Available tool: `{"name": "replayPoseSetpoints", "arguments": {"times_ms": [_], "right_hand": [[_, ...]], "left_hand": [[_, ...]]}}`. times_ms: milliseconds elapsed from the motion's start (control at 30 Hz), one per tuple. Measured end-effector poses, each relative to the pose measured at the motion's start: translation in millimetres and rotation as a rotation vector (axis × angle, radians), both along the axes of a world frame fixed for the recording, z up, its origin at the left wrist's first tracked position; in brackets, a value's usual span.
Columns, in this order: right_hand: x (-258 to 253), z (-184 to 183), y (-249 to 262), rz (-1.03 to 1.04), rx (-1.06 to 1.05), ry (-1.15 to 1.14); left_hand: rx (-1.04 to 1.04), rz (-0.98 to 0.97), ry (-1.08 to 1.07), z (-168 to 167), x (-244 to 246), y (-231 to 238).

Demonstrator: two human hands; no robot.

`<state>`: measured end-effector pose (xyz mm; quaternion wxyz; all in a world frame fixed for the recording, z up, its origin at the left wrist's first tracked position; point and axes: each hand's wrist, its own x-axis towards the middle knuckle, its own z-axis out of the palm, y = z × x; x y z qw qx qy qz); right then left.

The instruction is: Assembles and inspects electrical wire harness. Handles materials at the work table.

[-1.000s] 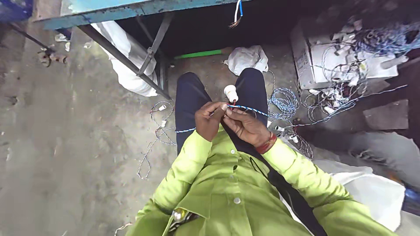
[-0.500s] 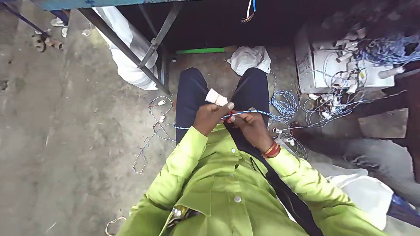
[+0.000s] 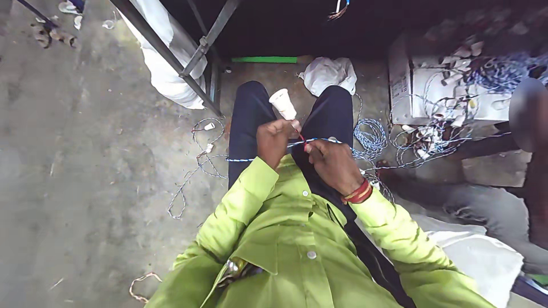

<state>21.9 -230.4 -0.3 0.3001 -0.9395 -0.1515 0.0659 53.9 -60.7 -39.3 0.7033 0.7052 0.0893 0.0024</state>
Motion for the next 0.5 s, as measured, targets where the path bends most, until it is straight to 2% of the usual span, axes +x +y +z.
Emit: {"name": "replayPoseSetpoints", "arguments": {"times_ms": [133,267,400,500], "right_hand": [[-8,10,-9,0.032,0.120,0.041],[-23,13,-19,0.075,0.227,0.092],[-40,8,-18,0.013,0.377,0.214],[-32,3,-16,0.004,0.508,0.271]], "left_hand": [[0.042,-0.001,-0.015,-5,8,0],[-0.022,-0.043,0.107,-13,6,-13],[-0.009,-0.042,0.217,-13,2,-24],[-0.069,-0.117,0.276,-12,13,-14]]}}
